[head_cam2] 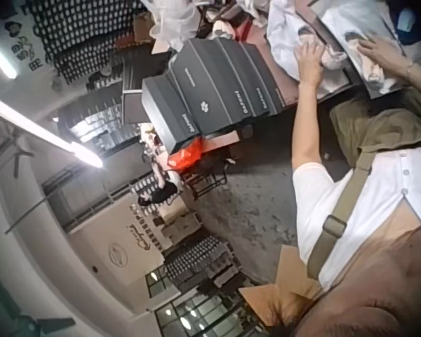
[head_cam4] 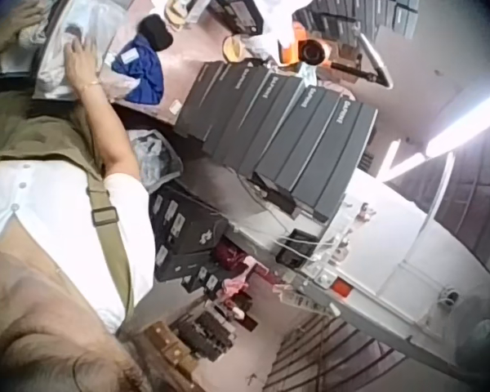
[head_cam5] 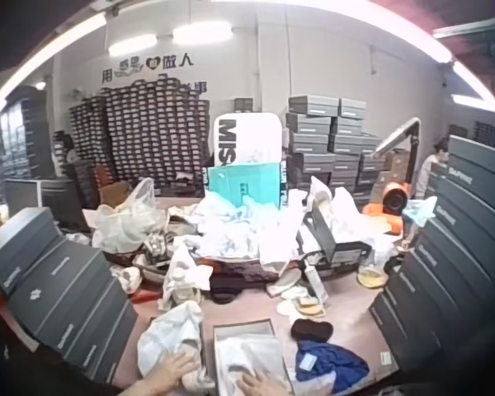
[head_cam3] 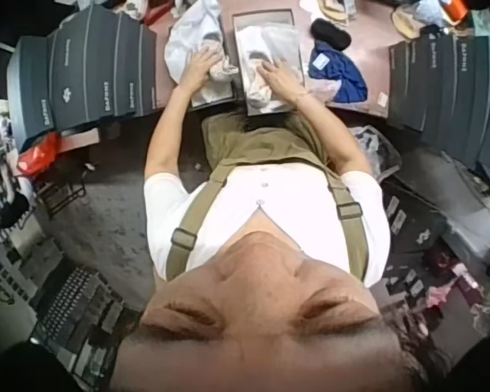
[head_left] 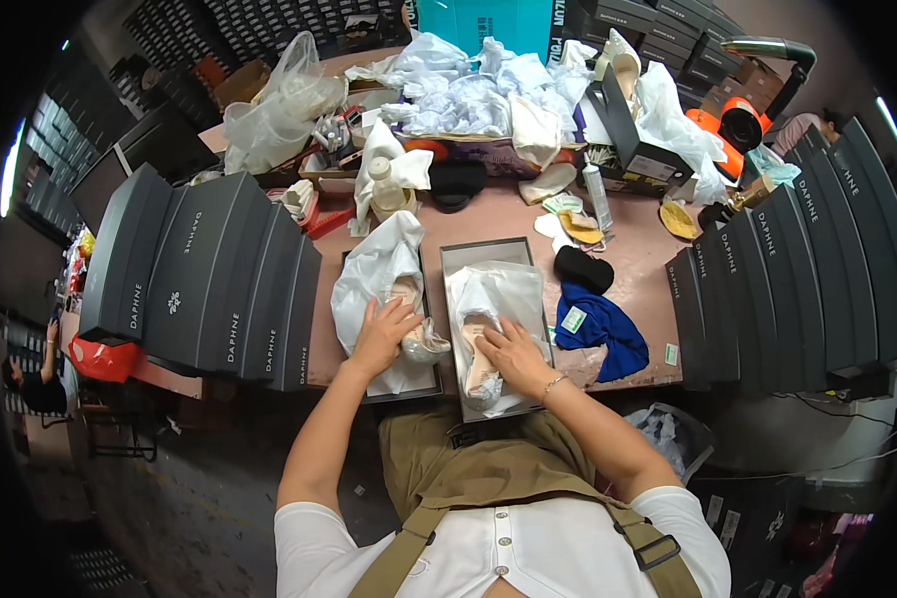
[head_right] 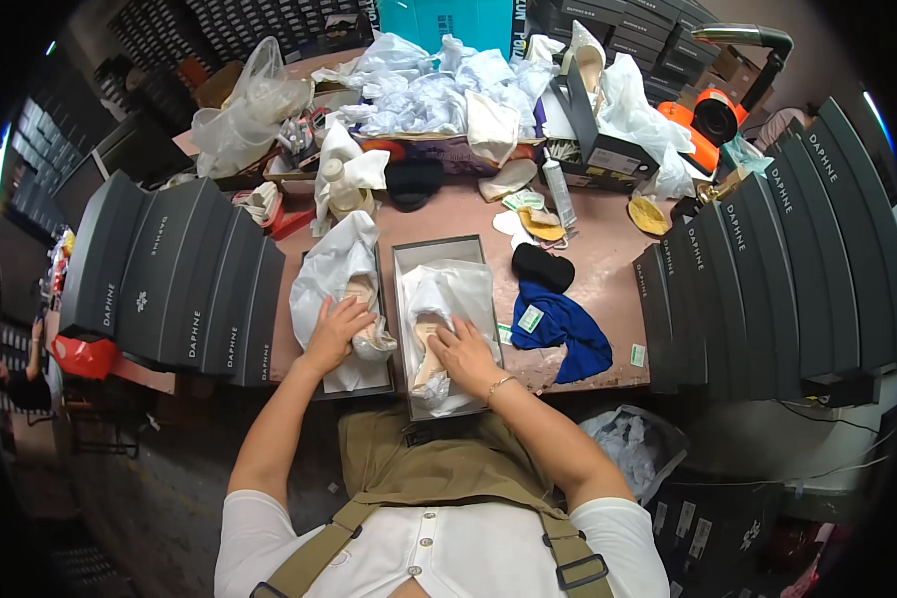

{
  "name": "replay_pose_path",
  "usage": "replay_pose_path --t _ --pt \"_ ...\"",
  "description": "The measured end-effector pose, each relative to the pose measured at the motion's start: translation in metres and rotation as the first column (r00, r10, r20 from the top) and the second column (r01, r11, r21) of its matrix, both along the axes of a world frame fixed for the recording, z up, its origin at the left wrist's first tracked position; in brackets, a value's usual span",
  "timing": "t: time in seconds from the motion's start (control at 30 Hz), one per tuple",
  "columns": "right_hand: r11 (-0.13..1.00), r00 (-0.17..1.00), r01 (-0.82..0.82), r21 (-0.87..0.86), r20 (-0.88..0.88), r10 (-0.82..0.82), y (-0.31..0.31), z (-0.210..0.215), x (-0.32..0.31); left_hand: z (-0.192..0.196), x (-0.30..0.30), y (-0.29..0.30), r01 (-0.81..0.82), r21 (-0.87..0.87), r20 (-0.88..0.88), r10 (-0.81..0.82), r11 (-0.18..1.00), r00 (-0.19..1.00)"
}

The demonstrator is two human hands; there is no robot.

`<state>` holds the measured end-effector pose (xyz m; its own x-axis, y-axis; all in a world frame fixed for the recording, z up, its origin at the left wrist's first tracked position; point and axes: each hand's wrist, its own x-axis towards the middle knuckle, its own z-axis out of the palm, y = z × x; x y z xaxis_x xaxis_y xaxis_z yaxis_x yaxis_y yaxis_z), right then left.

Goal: Inspecting, wrapping with protective paper, and placing high-heeled shoes into a shoebox.

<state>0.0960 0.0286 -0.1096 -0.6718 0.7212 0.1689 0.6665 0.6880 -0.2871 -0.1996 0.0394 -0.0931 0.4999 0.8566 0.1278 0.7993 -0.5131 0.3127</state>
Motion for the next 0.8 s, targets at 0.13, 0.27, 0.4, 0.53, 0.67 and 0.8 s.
replay_pose_path --t 0.13,0.27,0.4,0.53,0.67,0.8 --pt "0.996 0.960 0.008 -0.084 -0.280 -0.032 0.014 0.044 0.005 0.053 0.000 0.014 -0.080 0.234 0.241 0.021 0.969 0.970" --pt "0.872 0.786 0.022 -0.489 -0.531 -0.318 0.018 0.176 0.009 0.109 -0.009 0.005 -0.196 -0.083 0.763 0.189 0.977 0.618" --pt "0.750 0.595 -0.217 -0.624 -0.694 -0.405 0.003 0.182 0.011 0.157 0.038 -0.039 0.294 -0.488 0.870 0.486 0.822 0.085" --pt "0.554 0.561 -0.380 -0.741 -0.661 -0.499 -0.043 0.149 0.006 0.135 0.074 -0.083 0.446 -0.569 0.729 0.674 0.691 -0.115" --pt "0.432 0.570 -0.394 -0.811 -0.584 -0.578 -0.068 0.119 0.008 0.102 0.078 -0.104 0.460 -0.582 0.701 0.700 0.671 -0.135" --pt "0.400 0.559 -0.433 -0.808 -0.588 -0.584 -0.075 0.109 0.012 0.103 0.082 -0.113 0.465 -0.557 0.728 0.674 0.688 -0.125"
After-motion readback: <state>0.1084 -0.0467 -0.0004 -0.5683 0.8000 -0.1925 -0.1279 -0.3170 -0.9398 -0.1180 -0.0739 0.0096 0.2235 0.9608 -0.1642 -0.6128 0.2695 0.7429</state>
